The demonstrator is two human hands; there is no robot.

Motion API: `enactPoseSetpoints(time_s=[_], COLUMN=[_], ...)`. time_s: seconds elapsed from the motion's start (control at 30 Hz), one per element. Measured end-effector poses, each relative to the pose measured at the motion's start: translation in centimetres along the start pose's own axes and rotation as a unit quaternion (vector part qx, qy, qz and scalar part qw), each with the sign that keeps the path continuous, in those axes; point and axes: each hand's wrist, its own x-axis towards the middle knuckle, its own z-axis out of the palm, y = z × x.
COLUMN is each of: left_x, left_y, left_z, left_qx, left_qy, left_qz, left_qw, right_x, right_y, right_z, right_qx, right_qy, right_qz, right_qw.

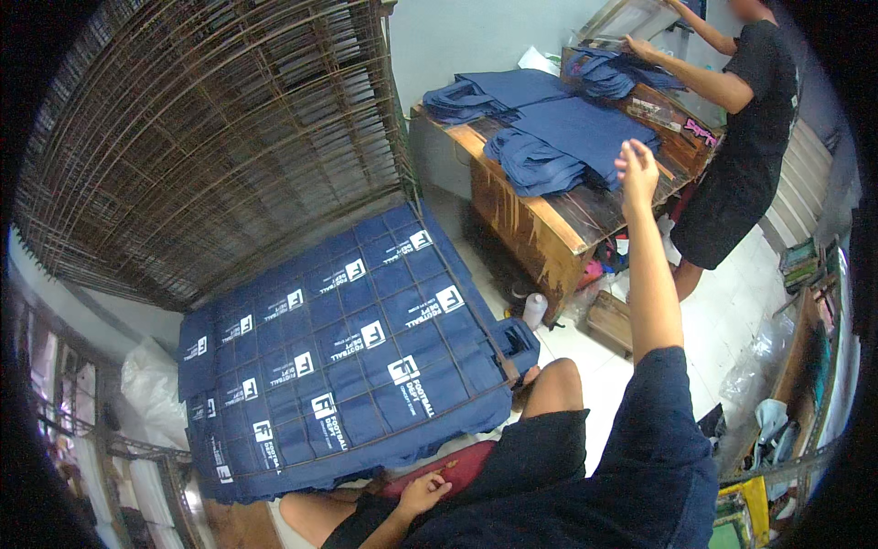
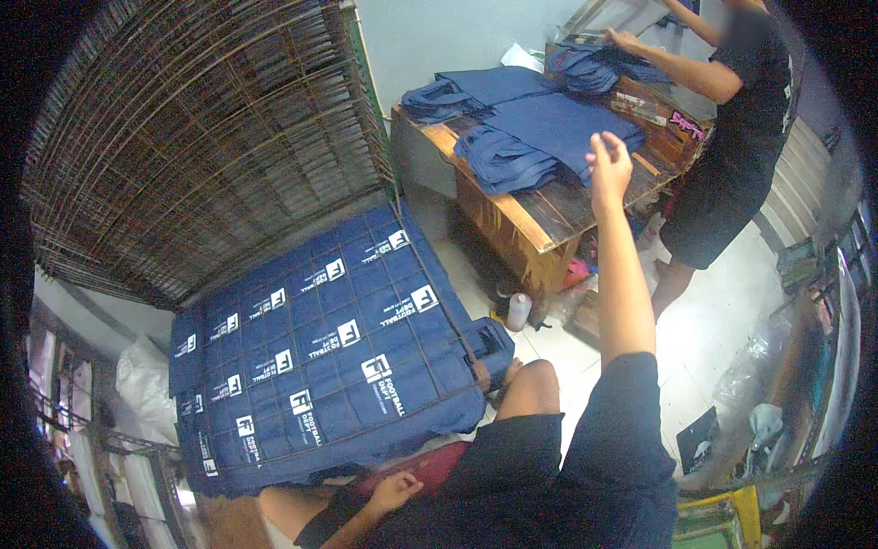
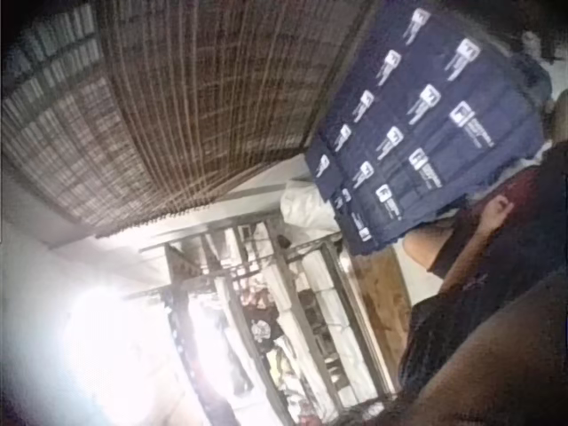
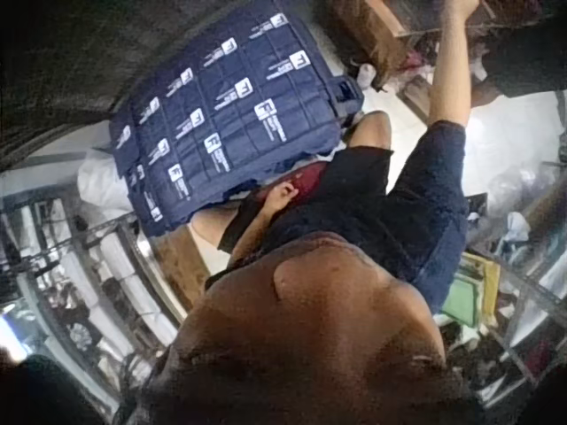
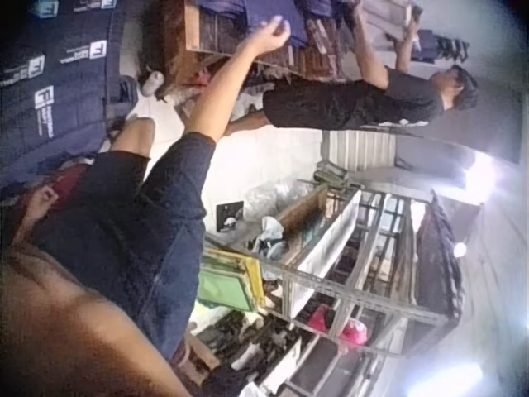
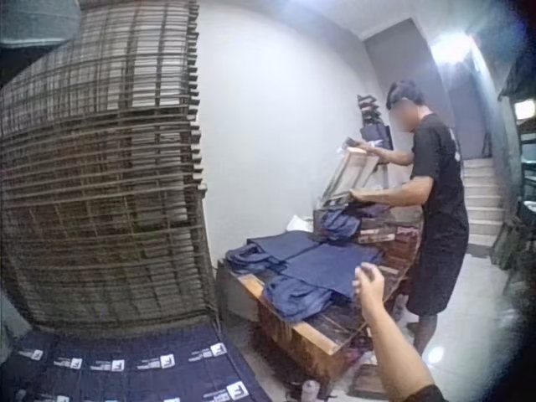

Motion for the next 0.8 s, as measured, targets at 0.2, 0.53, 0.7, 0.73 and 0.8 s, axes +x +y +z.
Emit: enactPoseSetpoints(time_s=[0.2, 0.53, 0.7, 0.73, 0.8], left_x=[-1.1, -1.3, -1.5, -1.3, -1.9], left_y=[3.2, 2.5, 3.5, 3.8, 4.0], left_z=[-1.0, -0.5, -0.7, -0.8, -0.4], left_qx=[0.037, 0.046, 0.071, 0.083, 0.099], left_qy=[-0.001, -0.004, -0.021, -0.017, -0.002], left_qz=[-0.054, -0.074, -0.098, -0.094, -0.100], left_qw=[0.998, 0.996, 0.992, 0.992, 0.990], right_x=[6.5, 10.5, 10.2, 11.6, 10.8], right_y=[-0.3, 4.1, 3.7, 5.5, 7.0], right_z=[3.6, 3.5, -2.2, -4.7, -5.9], right_qx=[0.350, -0.250, -0.392, -0.342, -0.280], right_qy=[-0.009, 0.309, 0.438, 0.407, 0.315], right_qz=[0.210, 0.163, 0.235, 0.251, 0.248], right_qw=[0.913, 0.903, 0.774, 0.809, 0.872])
